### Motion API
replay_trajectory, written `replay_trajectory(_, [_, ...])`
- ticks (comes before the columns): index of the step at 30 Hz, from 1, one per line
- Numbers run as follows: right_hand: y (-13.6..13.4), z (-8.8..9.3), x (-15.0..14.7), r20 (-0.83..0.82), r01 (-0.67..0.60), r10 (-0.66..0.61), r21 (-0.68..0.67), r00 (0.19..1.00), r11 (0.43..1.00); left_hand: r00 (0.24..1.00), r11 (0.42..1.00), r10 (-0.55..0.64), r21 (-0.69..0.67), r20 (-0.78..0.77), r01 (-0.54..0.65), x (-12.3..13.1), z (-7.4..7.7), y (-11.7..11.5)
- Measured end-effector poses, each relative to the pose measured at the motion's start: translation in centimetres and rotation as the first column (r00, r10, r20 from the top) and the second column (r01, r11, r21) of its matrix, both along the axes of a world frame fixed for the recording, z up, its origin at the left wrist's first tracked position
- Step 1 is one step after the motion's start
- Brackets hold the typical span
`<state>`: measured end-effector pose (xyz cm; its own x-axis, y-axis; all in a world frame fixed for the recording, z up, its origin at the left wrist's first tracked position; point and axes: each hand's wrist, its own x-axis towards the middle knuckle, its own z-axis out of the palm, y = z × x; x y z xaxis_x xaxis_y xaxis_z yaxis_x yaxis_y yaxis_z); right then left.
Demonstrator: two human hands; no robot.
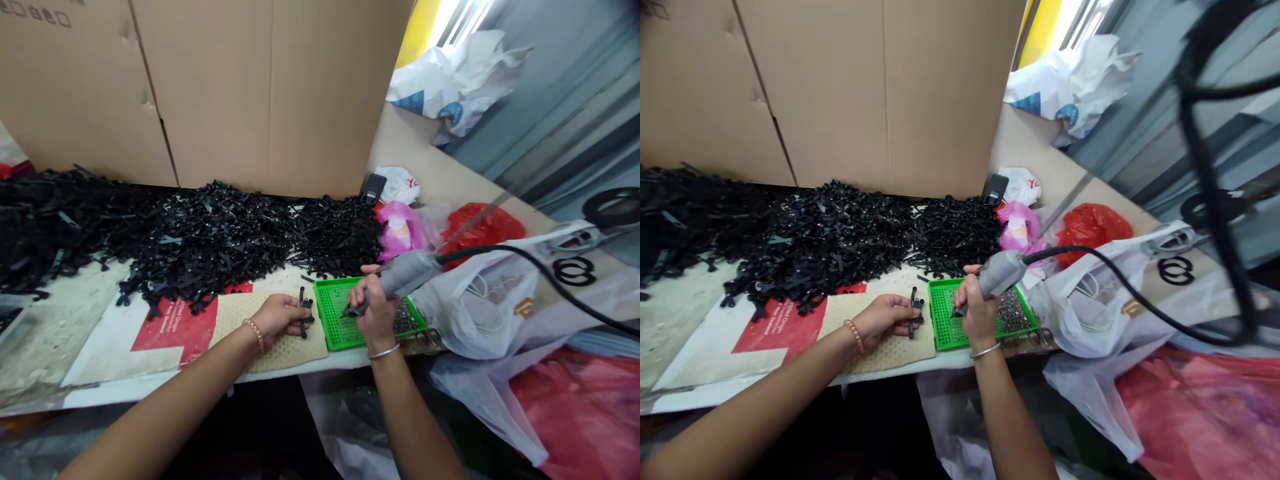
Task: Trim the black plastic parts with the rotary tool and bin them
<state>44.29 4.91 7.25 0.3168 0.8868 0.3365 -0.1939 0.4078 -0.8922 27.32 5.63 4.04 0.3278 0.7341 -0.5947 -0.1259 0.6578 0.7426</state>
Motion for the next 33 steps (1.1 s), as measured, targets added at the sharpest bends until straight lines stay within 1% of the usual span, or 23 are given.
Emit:
replay_trajectory(2, [-0.7, -1.1, 0.5, 0.002, 0.004, -0.004, -0.049, 1.0, 0.999, 1.0, 1.0, -0.017, -0.005, -0.006, 0.017, 0.0, 0.0, 0.1])
replay_trajectory(4, [-1.1, -1.9, 0.7, -0.005, 0.001, -0.001, -0.05, 1.0, 0.999, 0.999, 0.999, -0.036, 0.004, -0.007, 0.036, -0.1, 0.0, 0.1])
replay_trajectory(6, [-1.2, -2.2, 0.6, -0.015, -0.004, 0.003, -0.04, 1.0, 0.999, 0.999, 0.999, -0.041, 0.016, -0.006, 0.041, -0.1, 0.1, 0.1])
replay_trajectory(12, [-0.9, -2.3, 0.1, -0.001, -0.053, 0.053, -0.063, 0.999, 0.997, 1.0, 0.999, -0.022, 0.03, 0.006, 0.021, -0.2, 0.1, -0.1])
replay_trajectory(17, [-0.9, -2.6, 0.2, 0.008, -0.057, 0.058, -0.081, 0.998, 0.995, 1.0, 0.999, -0.021, 0.031, 0.008, 0.021, -0.2, -0.1, 0.0])
replay_trajectory(21, [-0.9, -2.4, 0.2, -0.003, -0.066, 0.066, -0.1, 0.998, 0.993, 0.999, 0.999, -0.035, 0.032, -0.001, 0.035, -0.1, 0.0, 0.0])
replay_trajectory(25, [-1.0, -2.3, 0.1, -0.01, -0.067, 0.066, -0.097, 0.998, 0.993, 0.999, 0.999, -0.034, 0.027, 0.0, 0.034, -0.1, 0.2, 0.0])
replay_trajectory(33, [-0.9, -2.7, 0.3, 0.006, -0.074, 0.075, -0.095, 0.997, 0.993, 1.0, 0.999, -0.028, 0.027, -0.003, 0.028, -0.2, 0.1, -0.1])
